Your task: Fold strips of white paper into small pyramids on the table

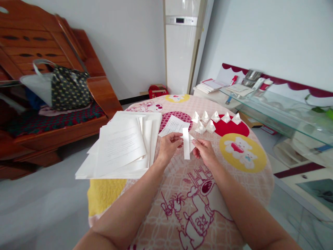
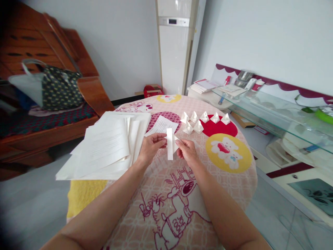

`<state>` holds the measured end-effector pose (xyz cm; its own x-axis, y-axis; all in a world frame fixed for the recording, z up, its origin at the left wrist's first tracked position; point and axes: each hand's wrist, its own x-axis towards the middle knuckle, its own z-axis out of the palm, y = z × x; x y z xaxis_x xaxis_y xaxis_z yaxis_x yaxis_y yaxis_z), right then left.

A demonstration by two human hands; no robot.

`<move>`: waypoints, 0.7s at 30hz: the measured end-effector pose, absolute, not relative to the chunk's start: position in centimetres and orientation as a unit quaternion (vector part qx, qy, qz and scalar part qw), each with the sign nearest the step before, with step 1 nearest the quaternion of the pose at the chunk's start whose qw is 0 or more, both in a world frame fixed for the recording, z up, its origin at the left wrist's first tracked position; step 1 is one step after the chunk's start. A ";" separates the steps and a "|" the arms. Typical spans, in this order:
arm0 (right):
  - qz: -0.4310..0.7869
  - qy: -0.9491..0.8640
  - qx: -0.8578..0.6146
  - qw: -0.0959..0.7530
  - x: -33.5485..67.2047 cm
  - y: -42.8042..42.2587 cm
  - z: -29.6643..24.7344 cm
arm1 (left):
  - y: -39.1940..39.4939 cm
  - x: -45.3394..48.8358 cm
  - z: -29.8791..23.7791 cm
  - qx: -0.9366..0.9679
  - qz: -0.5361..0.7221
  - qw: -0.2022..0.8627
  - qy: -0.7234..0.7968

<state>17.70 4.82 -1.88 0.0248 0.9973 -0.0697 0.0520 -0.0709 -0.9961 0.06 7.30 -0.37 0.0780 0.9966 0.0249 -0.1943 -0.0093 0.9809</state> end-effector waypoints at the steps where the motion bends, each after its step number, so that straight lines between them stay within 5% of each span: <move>1: 0.495 -0.490 -0.540 0.472 17.7 4.8 -2.0 | 7.3 0.1 -0.4 0.480 0.529 0.553 0.429; 11: 0.481 -0.484 -0.563 0.466 17.6 4.8 -1.5 | 7.3 0.2 -1.0 0.547 0.521 0.469 0.457; 21: 0.568 -0.424 -0.486 0.511 18.0 5.1 -1.9 | 7.0 0.1 0.0 0.432 0.520 0.621 0.397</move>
